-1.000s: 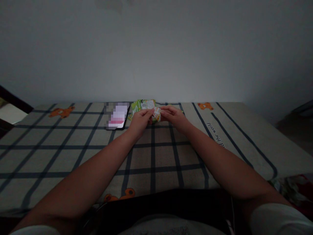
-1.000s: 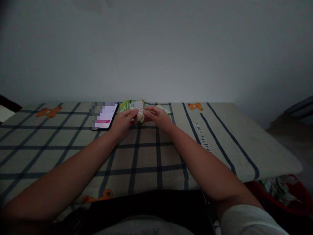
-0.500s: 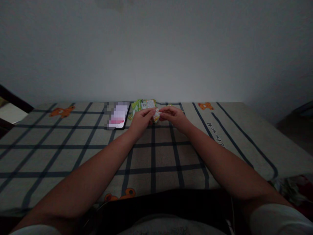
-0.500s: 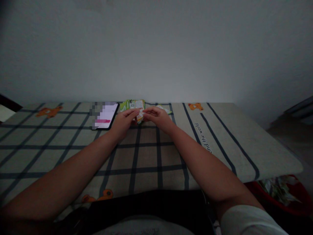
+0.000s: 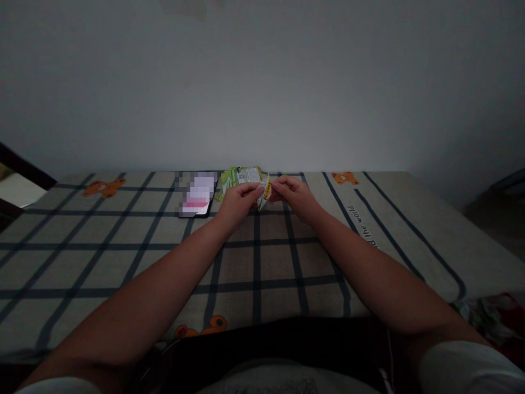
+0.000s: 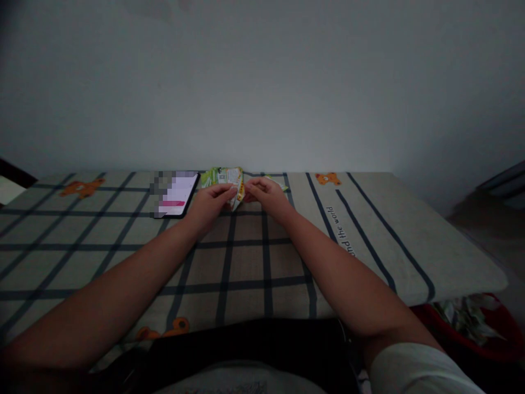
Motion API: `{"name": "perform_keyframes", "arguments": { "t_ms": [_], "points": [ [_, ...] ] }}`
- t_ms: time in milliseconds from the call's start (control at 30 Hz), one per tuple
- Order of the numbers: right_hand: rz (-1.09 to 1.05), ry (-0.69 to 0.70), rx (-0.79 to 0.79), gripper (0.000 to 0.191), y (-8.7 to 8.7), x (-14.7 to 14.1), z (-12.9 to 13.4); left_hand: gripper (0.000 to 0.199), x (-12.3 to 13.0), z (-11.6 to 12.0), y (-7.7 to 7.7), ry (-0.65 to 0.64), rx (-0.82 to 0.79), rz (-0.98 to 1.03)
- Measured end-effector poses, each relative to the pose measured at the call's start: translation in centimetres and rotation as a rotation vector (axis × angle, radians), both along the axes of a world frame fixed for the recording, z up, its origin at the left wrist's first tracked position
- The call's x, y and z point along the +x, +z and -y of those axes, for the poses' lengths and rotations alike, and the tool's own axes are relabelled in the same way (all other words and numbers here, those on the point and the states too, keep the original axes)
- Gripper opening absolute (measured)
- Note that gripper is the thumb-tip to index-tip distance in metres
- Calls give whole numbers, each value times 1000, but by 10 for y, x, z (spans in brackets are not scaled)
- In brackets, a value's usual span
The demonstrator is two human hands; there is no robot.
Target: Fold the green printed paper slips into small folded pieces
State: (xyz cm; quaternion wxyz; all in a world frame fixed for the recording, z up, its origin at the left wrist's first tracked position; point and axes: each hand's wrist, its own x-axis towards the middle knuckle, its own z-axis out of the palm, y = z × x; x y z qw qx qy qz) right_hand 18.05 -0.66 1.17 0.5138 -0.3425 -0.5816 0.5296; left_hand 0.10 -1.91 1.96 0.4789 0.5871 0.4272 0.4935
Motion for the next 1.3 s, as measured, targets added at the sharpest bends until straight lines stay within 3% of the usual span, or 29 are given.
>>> {"name": "perform_keyframes", "arguments": {
  "t_ms": [200, 467, 600, 800, 1000, 1300],
  "points": [
    [53, 46, 55, 44, -1, 0, -1, 37, 0, 1, 3, 34, 28, 15],
    [74, -65, 112, 61, 1, 0, 2, 31, 1, 0, 1, -42, -96, 4],
    [113, -16, 169, 46, 4, 3, 3, 25, 0, -5, -2, -60, -159, 115],
    [367, 32, 369, 21, 10, 14, 1, 14, -1, -7, 3, -45, -281, 205],
    [413, 71, 345, 17, 14, 20, -1, 12, -1, -7, 1, -129, -275, 135],
    [418, 226, 150, 21, 15, 25, -1, 19, -7, -7, 3, -234, -210, -104]
  ]
}}
